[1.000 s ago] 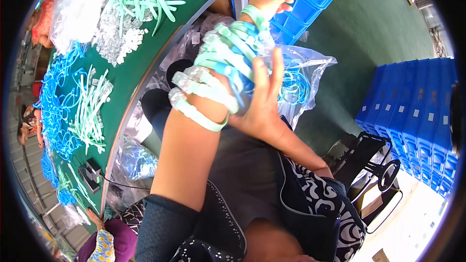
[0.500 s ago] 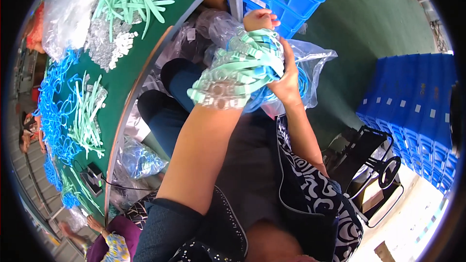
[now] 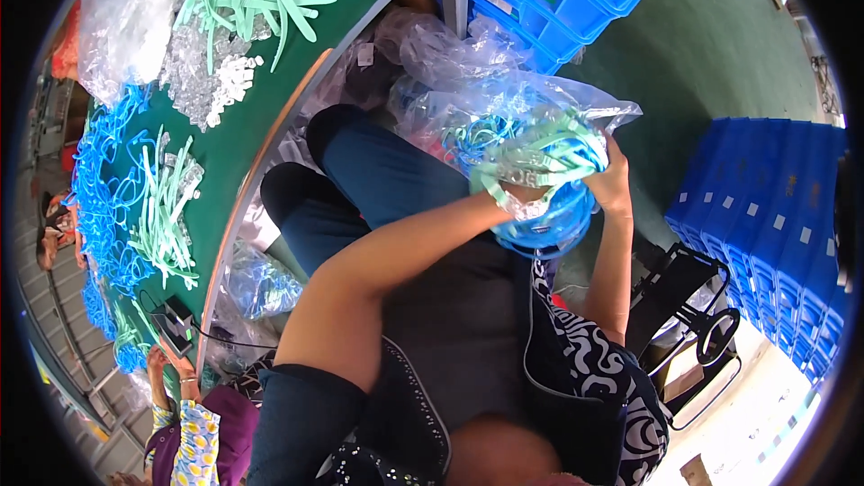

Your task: The person assembles plastic components by hand, attaching clear plastic clips onto green plastic strips at a workshop table.

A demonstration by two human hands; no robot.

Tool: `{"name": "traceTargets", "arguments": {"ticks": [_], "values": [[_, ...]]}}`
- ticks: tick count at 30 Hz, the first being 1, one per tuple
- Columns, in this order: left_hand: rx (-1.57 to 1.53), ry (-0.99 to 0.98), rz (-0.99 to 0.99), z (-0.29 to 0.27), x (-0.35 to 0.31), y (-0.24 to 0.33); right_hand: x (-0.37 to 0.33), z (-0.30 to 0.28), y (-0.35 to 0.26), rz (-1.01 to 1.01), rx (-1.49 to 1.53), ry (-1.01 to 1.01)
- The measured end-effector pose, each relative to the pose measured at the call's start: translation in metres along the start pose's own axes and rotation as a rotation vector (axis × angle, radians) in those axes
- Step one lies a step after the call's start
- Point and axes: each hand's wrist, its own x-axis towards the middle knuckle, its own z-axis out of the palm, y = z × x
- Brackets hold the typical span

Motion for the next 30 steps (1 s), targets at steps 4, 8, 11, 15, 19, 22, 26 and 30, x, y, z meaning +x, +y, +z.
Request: {"name": "traceTargets", "arguments": {"ticks": [4,8,11,15,19,22,26,30], "values": [[-0.952,-1.024,-0.381,-0.044,-0.015,-0.018,0.002,0.011,0.046,0.211,-0.103,-0.308],[-0.926,-0.839,-0.416,-0.086,0.000,-0.038,0.031,0.052,0.095,0.274,0.006,-0.359],[-1.132,-0.278,-0.447,-0.110,-0.005,-0.048,0.040,0.048,0.105,0.295,0.053,-0.377],[0.339,-0.039,-0.587,-0.074,-0.038,-0.137,0.037,0.061,0.110,0.366,0.085,-0.517],[-0.005,-0.400,-0.927,-0.016,-0.067,-0.174,0.043,0.073,0.127,0.347,0.015,-0.661],[-0.193,0.019,-0.774,-0.053,-0.032,-0.134,0.054,0.084,0.128,0.446,0.215,-0.723],[-0.410,0.251,-0.777,-0.105,-0.057,-0.102,0.081,0.115,0.123,0.447,0.050,-0.824],[-0.752,0.485,-1.050,-0.117,-0.084,-0.098,0.119,0.090,0.230,0.621,-0.166,-0.531]]}}
